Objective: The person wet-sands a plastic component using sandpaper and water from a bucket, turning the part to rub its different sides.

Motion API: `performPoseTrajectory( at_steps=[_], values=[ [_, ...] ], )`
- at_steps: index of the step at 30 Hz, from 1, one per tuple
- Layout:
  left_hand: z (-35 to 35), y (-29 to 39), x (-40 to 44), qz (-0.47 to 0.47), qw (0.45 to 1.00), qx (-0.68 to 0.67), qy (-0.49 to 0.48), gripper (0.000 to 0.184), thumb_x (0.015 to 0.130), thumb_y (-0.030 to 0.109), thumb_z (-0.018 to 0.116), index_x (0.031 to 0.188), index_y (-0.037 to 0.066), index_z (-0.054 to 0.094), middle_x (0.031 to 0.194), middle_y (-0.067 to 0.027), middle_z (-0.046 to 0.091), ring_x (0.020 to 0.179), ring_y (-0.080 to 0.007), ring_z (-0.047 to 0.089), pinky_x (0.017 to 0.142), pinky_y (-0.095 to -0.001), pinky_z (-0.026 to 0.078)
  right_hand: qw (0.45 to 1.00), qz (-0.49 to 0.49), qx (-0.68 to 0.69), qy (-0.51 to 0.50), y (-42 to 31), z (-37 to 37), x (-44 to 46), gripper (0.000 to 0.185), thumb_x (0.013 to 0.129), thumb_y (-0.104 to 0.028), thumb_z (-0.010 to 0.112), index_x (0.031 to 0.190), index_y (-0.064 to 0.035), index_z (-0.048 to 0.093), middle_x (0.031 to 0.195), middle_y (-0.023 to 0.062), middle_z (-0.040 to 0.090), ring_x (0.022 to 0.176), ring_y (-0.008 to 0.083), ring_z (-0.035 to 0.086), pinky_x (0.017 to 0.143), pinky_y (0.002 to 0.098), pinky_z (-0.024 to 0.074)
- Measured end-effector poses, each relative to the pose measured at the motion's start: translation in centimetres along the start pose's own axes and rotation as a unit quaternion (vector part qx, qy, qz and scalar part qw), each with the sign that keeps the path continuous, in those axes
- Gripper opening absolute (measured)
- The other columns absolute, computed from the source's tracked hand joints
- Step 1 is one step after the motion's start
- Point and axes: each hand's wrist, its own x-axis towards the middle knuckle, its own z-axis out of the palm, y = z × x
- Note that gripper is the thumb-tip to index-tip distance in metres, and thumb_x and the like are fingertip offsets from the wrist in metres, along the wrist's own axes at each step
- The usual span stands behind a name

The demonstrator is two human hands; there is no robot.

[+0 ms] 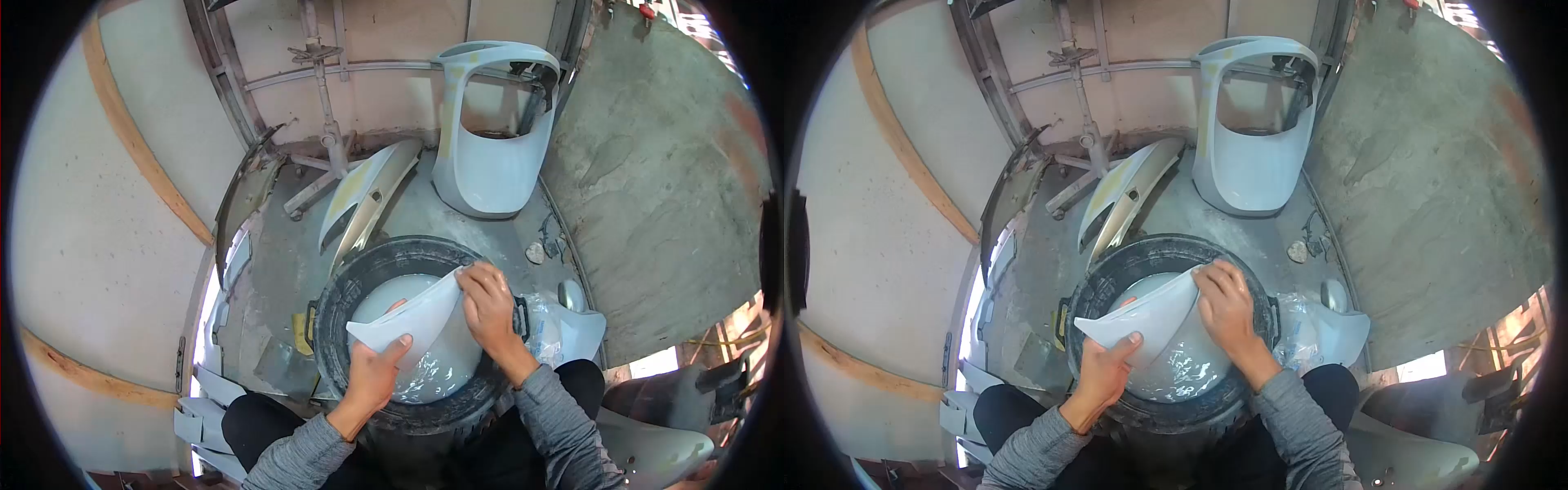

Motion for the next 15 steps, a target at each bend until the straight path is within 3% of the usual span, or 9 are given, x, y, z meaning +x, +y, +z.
performPoseTrajectory(
  at_steps=[11,15],
  values=[
    [-0.1,0.4,0.3,-0.011,1.0,-0.019,-0.011,0.057,0.091,-0.005,0.059,0.147,-0.004,0.047,0.136,-0.0133,0.059,0.123,-0.0191,0.055,0.105,-0.0326,0.044,0.999,-0.008,0.038,0.008,-2.0,-0.3,0.3,0.037,0.072,0.003,0.06,0.108,0.0011,0.071,0.107,0.0127,0.066,0.109,0.0365,0.06,0.098,0.0458,0.05],
    [0.1,0.4,0.3,-0.002,1.0,-0.012,-0.008,0.058,0.091,-0.005,0.06,0.147,-0.004,0.047,0.136,-0.0134,0.059,0.124,-0.0189,0.055,0.105,-0.032,0.043,0.998,0.046,0.011,0.03,0.0,0.0,0.2,0.032,0.074,0.005,0.058,0.103,0.0013,0.071,0.105,0.0133,0.067,0.107,0.0364,0.061,0.096,0.0459,0.0495]
  ],
)
